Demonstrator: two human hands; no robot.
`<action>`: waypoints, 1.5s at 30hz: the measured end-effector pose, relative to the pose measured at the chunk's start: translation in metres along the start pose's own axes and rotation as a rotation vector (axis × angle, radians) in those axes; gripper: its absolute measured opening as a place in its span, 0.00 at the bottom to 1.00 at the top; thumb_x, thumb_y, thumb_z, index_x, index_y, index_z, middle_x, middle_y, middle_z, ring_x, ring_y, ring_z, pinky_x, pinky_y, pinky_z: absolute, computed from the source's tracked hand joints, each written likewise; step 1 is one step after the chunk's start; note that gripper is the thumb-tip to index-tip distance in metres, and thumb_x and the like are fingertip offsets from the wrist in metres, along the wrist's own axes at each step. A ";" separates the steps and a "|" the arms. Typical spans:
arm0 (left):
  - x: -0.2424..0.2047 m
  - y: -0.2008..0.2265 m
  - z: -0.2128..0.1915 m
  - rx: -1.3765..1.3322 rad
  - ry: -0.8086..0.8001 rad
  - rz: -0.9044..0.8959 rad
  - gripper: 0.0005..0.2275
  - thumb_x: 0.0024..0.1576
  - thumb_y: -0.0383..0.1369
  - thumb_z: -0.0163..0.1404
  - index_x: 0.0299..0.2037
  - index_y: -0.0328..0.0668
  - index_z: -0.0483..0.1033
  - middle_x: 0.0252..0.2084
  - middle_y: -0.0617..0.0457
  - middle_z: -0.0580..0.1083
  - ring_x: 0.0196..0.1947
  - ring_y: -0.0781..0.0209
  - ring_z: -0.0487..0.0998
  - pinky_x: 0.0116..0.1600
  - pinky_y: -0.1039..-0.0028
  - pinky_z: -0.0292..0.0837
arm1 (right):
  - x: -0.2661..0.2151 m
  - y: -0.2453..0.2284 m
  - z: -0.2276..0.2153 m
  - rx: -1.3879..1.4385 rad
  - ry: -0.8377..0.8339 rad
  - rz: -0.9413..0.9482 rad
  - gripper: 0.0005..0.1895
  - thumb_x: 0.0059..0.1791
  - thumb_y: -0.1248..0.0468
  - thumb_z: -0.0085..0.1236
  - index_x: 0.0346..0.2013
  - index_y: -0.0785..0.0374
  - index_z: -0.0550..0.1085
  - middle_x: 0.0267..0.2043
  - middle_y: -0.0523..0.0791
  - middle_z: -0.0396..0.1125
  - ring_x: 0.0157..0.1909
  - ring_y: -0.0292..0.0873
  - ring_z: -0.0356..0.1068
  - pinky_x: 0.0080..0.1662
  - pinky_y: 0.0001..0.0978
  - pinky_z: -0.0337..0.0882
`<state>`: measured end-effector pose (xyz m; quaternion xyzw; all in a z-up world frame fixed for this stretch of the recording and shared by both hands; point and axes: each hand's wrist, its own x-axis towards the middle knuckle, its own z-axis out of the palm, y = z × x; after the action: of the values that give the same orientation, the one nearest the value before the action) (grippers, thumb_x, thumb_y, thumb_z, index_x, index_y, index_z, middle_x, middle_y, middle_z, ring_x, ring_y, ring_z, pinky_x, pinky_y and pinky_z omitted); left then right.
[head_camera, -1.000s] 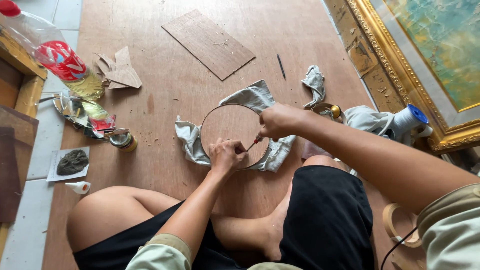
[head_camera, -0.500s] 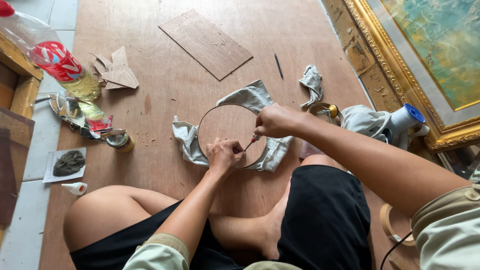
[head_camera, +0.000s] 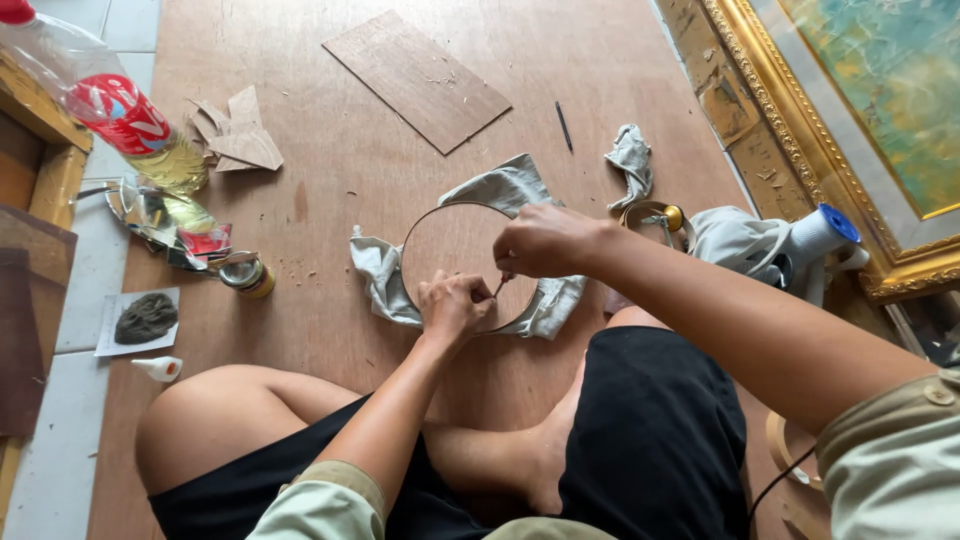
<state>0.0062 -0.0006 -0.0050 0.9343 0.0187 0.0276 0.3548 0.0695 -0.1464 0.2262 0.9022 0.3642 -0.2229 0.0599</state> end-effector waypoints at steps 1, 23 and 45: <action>-0.004 -0.003 -0.004 0.004 0.000 -0.003 0.03 0.49 0.47 0.67 0.30 0.73 0.86 0.29 0.68 0.81 0.47 0.58 0.79 0.56 0.60 0.66 | 0.010 0.001 0.007 0.003 0.000 -0.004 0.13 0.59 0.46 0.57 0.45 0.39 0.88 0.36 0.45 0.84 0.48 0.55 0.83 0.54 0.52 0.78; -0.007 0.000 0.000 0.004 -0.002 0.007 0.03 0.49 0.47 0.66 0.30 0.73 0.86 0.30 0.68 0.81 0.48 0.58 0.79 0.55 0.60 0.67 | 0.007 0.019 0.017 0.218 -0.071 0.247 0.15 0.57 0.46 0.58 0.52 0.36 0.88 0.44 0.39 0.85 0.51 0.51 0.84 0.53 0.52 0.80; -0.006 0.001 0.002 0.004 0.004 0.009 0.03 0.49 0.46 0.66 0.30 0.72 0.86 0.31 0.67 0.81 0.49 0.59 0.78 0.56 0.61 0.65 | 0.004 0.021 0.008 0.244 -0.134 0.257 0.16 0.50 0.46 0.65 0.52 0.32 0.88 0.46 0.37 0.85 0.55 0.49 0.83 0.56 0.49 0.79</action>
<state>0.0007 -0.0024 -0.0060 0.9350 0.0152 0.0312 0.3530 0.0828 -0.1613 0.2160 0.9251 0.2113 -0.3154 0.0020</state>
